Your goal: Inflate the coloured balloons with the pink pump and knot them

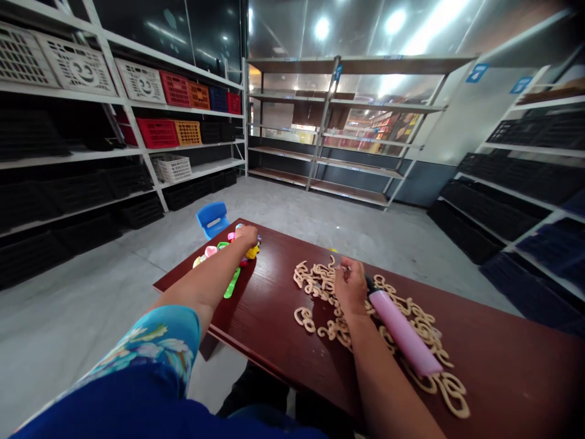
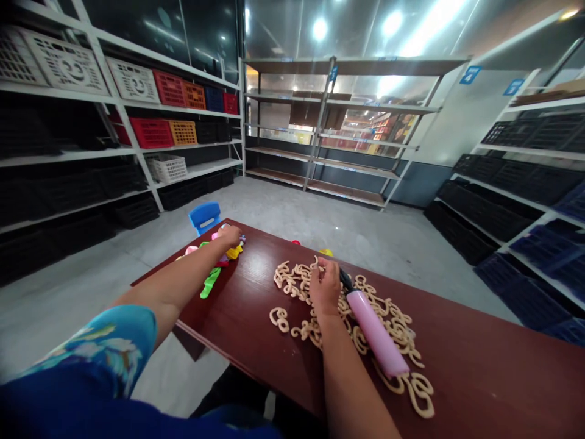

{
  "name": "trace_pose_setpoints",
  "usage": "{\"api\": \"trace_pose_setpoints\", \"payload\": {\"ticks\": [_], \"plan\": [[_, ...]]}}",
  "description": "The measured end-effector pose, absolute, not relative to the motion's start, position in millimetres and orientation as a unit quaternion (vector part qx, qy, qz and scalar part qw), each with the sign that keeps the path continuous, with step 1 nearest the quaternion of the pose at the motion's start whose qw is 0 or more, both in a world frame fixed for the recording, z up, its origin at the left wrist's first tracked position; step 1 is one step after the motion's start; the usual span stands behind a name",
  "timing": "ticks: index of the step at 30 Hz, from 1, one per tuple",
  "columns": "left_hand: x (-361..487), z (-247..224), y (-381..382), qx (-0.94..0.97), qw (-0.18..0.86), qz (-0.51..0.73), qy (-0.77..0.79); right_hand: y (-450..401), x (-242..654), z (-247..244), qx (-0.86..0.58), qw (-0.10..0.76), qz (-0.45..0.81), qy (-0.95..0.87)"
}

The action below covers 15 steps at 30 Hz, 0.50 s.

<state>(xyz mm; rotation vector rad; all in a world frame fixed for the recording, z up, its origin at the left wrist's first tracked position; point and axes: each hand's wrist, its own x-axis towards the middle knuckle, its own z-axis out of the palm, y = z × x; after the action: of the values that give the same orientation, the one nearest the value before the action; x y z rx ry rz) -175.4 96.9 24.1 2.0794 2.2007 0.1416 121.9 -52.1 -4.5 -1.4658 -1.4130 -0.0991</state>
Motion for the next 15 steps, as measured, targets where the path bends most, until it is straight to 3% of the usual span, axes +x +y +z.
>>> {"api": "trace_pose_setpoints", "payload": {"ticks": [6, 12, 15], "plan": [[-186.0, 14.4, 90.7, 0.666, 0.071, 0.085, 0.738, -52.8, 122.1, -4.1, -0.614, 0.523, -0.049, -0.589], [-204.9, 36.5, 92.1, 0.586, 0.151, 0.279, 0.746, -54.8, 120.1, -1.7, -0.607, 0.527, -0.048, -0.593], [-211.3, 55.9, 93.4, 0.500, 0.281, 0.443, 0.689, -54.9, 119.7, -1.9, -0.606, 0.529, -0.043, -0.593]]}}
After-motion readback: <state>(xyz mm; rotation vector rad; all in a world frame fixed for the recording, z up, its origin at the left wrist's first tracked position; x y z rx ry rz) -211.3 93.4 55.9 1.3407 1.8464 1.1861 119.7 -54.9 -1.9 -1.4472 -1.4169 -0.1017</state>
